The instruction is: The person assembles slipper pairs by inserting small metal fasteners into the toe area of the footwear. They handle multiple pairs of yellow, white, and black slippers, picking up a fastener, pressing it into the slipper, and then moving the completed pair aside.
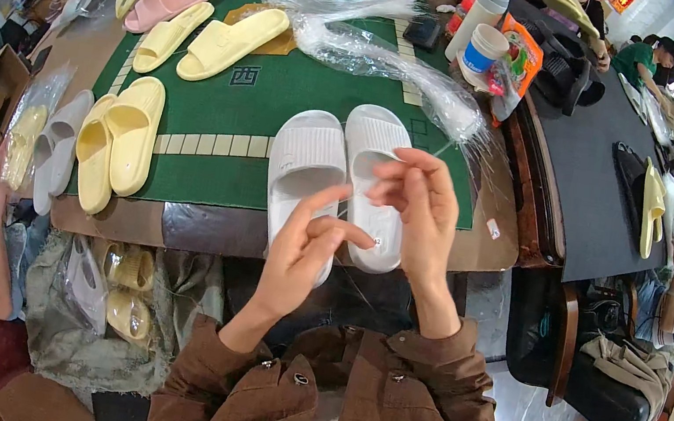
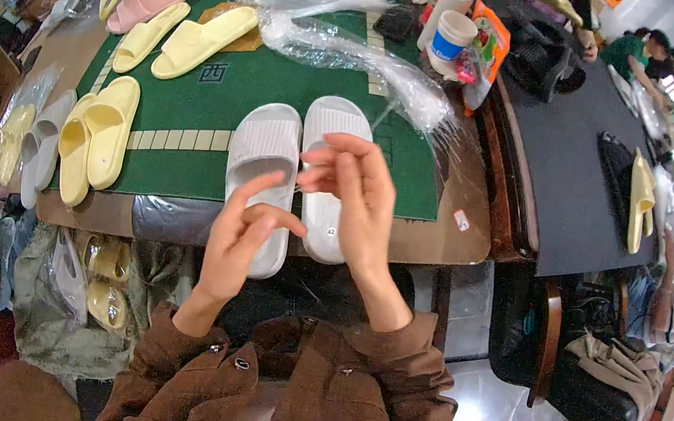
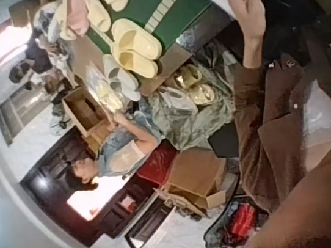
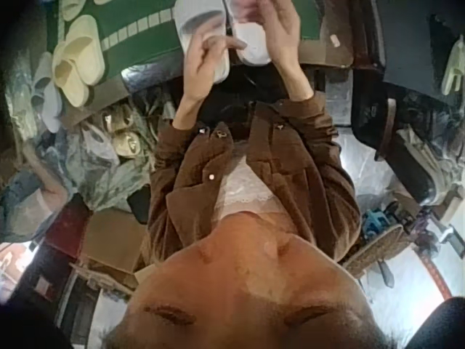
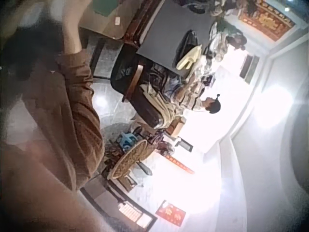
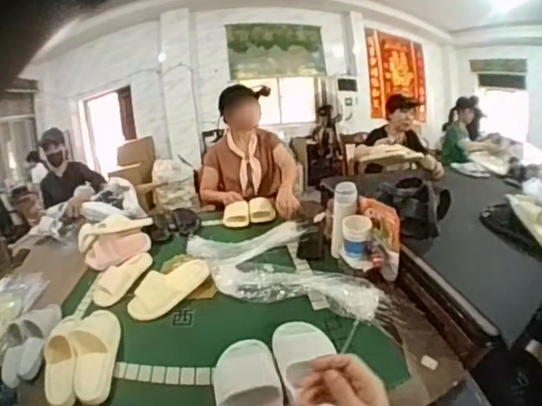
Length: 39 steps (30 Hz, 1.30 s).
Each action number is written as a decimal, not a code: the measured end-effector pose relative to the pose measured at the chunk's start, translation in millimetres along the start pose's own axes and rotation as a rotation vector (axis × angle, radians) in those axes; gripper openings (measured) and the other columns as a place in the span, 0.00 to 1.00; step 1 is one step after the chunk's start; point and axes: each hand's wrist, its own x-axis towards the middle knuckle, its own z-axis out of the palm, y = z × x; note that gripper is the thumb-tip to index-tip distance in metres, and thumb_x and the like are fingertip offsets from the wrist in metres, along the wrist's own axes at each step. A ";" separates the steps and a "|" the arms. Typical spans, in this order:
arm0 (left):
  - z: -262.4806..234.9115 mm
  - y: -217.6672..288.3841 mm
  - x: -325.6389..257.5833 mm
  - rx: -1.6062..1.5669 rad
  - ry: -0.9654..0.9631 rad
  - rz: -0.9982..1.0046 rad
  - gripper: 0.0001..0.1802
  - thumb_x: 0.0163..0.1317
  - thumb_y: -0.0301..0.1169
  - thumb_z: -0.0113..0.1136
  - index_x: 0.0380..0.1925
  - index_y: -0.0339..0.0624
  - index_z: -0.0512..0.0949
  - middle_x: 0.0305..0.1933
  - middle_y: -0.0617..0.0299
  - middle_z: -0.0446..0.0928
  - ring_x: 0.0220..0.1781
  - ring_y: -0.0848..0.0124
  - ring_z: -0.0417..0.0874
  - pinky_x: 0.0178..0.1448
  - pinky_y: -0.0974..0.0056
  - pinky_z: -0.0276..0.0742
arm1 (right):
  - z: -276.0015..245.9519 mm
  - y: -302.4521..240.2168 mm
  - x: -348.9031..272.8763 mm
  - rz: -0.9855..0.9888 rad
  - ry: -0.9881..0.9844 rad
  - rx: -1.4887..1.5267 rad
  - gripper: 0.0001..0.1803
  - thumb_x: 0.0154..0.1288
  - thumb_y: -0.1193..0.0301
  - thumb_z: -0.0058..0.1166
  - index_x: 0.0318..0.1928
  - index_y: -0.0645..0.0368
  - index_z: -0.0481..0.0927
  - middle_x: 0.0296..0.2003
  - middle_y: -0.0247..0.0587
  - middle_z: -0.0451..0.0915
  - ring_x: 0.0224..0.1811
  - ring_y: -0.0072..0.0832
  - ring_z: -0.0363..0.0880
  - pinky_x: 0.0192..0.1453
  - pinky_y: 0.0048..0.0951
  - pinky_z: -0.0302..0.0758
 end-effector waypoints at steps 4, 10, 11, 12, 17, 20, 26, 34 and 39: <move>-9.3 17.7 -12.8 -0.048 0.008 0.115 0.21 0.72 0.42 0.38 0.44 0.34 0.73 0.36 0.48 0.81 0.53 0.56 0.78 0.63 0.50 0.64 | -35.0 8.1 -3.1 0.054 0.128 0.031 0.13 0.77 0.70 0.39 0.52 0.63 0.74 0.38 0.37 0.80 0.30 0.15 0.74 0.35 0.16 0.69; -38.1 19.8 -23.2 -0.259 0.090 0.400 0.24 0.70 0.42 0.35 0.47 0.32 0.73 0.37 0.38 0.80 0.61 0.50 0.73 0.69 0.47 0.61 | -54.7 16.0 -27.4 0.175 0.274 -0.046 0.13 0.73 0.70 0.47 0.51 0.64 0.79 0.33 0.26 0.73 0.31 0.14 0.73 0.35 0.14 0.67; -38.2 18.8 -26.6 -0.235 0.113 0.334 0.22 0.71 0.38 0.36 0.47 0.31 0.73 0.38 0.38 0.80 0.59 0.51 0.75 0.67 0.48 0.64 | -58.6 17.3 -31.7 0.192 0.265 -0.082 0.13 0.73 0.71 0.48 0.51 0.64 0.78 0.34 0.27 0.73 0.30 0.14 0.73 0.34 0.15 0.67; -38.4 18.5 -29.8 -0.210 0.137 0.270 0.19 0.71 0.34 0.36 0.47 0.31 0.73 0.38 0.39 0.80 0.57 0.51 0.77 0.65 0.50 0.67 | -61.1 18.3 -34.6 0.209 0.253 -0.118 0.12 0.72 0.72 0.49 0.51 0.64 0.78 0.34 0.28 0.73 0.30 0.14 0.74 0.34 0.15 0.67; -32.3 6.8 -29.1 -0.099 0.340 0.066 0.12 0.73 0.26 0.40 0.48 0.32 0.71 0.27 0.57 0.73 0.34 0.69 0.76 0.42 0.64 0.76 | -56.1 10.8 -47.9 0.155 0.210 -0.247 0.12 0.68 0.77 0.51 0.51 0.63 0.74 0.32 0.33 0.75 0.26 0.15 0.74 0.26 0.16 0.68; -22.1 -0.8 -22.1 -0.004 0.419 -0.031 0.16 0.72 0.27 0.44 0.57 0.34 0.62 0.23 0.63 0.70 0.27 0.75 0.71 0.33 0.70 0.68 | -60.8 12.9 -53.5 0.208 0.089 -0.369 0.10 0.68 0.79 0.50 0.48 0.64 0.75 0.28 0.35 0.76 0.20 0.16 0.74 0.20 0.17 0.66; -20.4 -32.6 -26.6 0.257 0.267 -0.144 0.17 0.67 0.22 0.50 0.53 0.35 0.62 0.29 0.59 0.73 0.30 0.73 0.75 0.36 0.69 0.71 | -44.6 9.6 -47.7 0.368 -0.045 -0.586 0.08 0.69 0.76 0.49 0.43 0.67 0.78 0.28 0.39 0.78 0.19 0.19 0.76 0.20 0.21 0.69; -24.0 -52.0 24.0 1.113 0.209 0.187 0.28 0.65 0.37 0.57 0.57 0.28 0.64 0.53 0.35 0.69 0.53 0.42 0.72 0.58 0.48 0.67 | -43.6 59.4 2.4 -0.266 -0.108 -1.093 0.13 0.61 0.79 0.51 0.45 0.71 0.76 0.44 0.59 0.76 0.38 0.47 0.80 0.39 0.41 0.76; -33.0 -59.0 51.7 1.209 0.020 0.028 0.38 0.63 0.55 0.54 0.50 0.22 0.69 0.43 0.32 0.75 0.43 0.39 0.78 0.51 0.45 0.73 | -38.6 89.5 29.4 -0.354 -0.171 -1.336 0.10 0.58 0.78 0.48 0.38 0.74 0.76 0.43 0.65 0.76 0.40 0.57 0.77 0.45 0.49 0.74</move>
